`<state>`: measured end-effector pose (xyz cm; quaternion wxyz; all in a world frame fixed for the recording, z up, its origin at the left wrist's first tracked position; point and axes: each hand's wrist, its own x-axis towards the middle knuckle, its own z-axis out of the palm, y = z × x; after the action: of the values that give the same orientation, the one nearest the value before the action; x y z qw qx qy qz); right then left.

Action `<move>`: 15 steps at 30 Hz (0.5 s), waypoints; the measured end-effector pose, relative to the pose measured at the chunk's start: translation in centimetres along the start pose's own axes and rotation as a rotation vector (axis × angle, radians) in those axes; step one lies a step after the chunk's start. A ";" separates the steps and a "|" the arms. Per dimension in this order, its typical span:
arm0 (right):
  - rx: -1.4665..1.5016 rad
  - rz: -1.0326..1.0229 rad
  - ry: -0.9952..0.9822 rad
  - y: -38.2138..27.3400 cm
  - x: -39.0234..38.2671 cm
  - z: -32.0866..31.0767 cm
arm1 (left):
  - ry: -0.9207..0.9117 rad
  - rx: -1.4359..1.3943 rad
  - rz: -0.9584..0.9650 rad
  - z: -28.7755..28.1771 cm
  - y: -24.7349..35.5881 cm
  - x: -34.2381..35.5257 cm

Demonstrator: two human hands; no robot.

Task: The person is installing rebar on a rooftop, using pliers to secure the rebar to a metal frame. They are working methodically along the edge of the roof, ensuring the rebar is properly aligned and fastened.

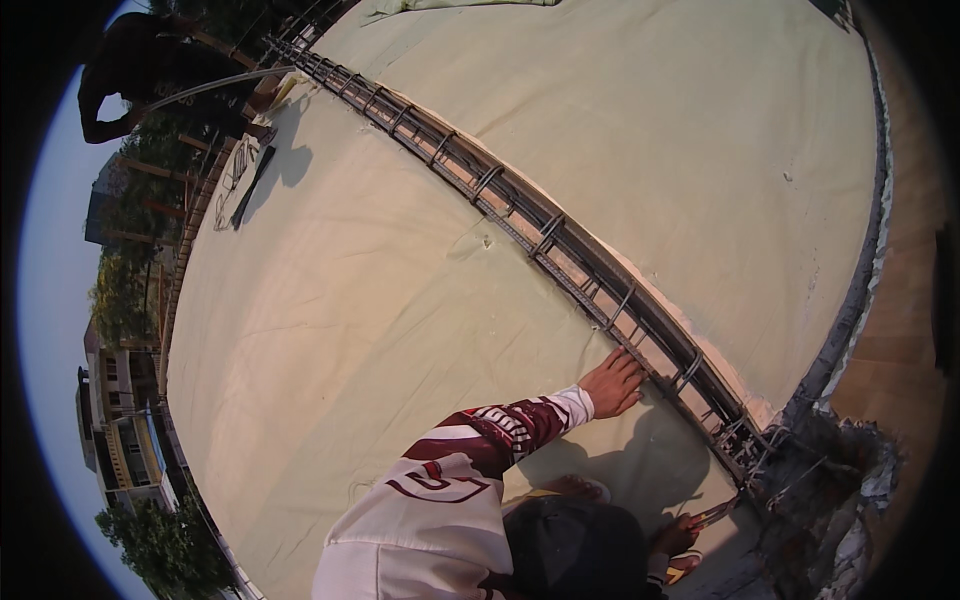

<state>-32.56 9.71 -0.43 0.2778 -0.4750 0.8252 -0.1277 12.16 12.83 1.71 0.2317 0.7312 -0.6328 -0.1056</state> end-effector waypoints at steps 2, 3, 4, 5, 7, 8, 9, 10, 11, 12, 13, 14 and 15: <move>0.039 -0.006 0.016 0.1 -0.1 0.0 | 0.006 -0.010 0.001 0.2 0.0 -0.1; 0.000 -0.046 0.021 0.2 -0.1 0.0 | 0.025 -0.015 0.003 0.3 0.0 -0.1; -0.008 -0.066 0.030 0.3 0.0 0.0 | 0.010 -0.017 0.000 0.4 0.0 -0.1; -0.015 -0.086 0.041 0.4 0.0 -0.1 | 0.012 -0.020 0.000 0.4 0.0 -0.1; -0.002 -0.041 0.015 0.2 0.0 -0.2 | 0.012 -0.021 -0.001 0.4 0.0 -0.1; 0.045 -0.010 0.002 0.0 0.0 -0.1 | 0.009 -0.018 -0.002 0.3 0.0 0.0; 0.049 -0.029 -0.004 -0.2 0.0 -0.1 | 0.006 -0.016 -0.003 0.2 0.0 0.0; 0.091 -0.038 -0.010 -0.5 -0.2 0.0 | -0.011 -0.006 -0.011 0.1 0.0 0.1; 0.167 -0.020 -0.006 -0.8 -0.4 0.0 | -0.031 0.000 -0.016 0.0 0.0 0.2; 0.161 -0.058 -0.016 -1.0 -0.6 0.1 | -0.087 -0.003 -0.027 -0.1 0.1 0.2; 0.184 -0.060 -0.004 -1.3 -0.8 0.3 | -0.028 0.013 -0.012 -0.3 0.1 0.3; 0.238 -0.016 0.003 -1.5 -1.1 0.1 | -0.029 0.004 -0.005 -0.4 0.1 0.3; 0.351 -0.021 0.005 -1.6 -1.5 0.1 | -0.021 0.009 -0.009 -0.5 0.2 0.3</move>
<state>-30.73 10.21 0.74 0.3532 -0.4277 0.7858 -0.2737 12.26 12.63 2.23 0.2211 0.7341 -0.6323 -0.1116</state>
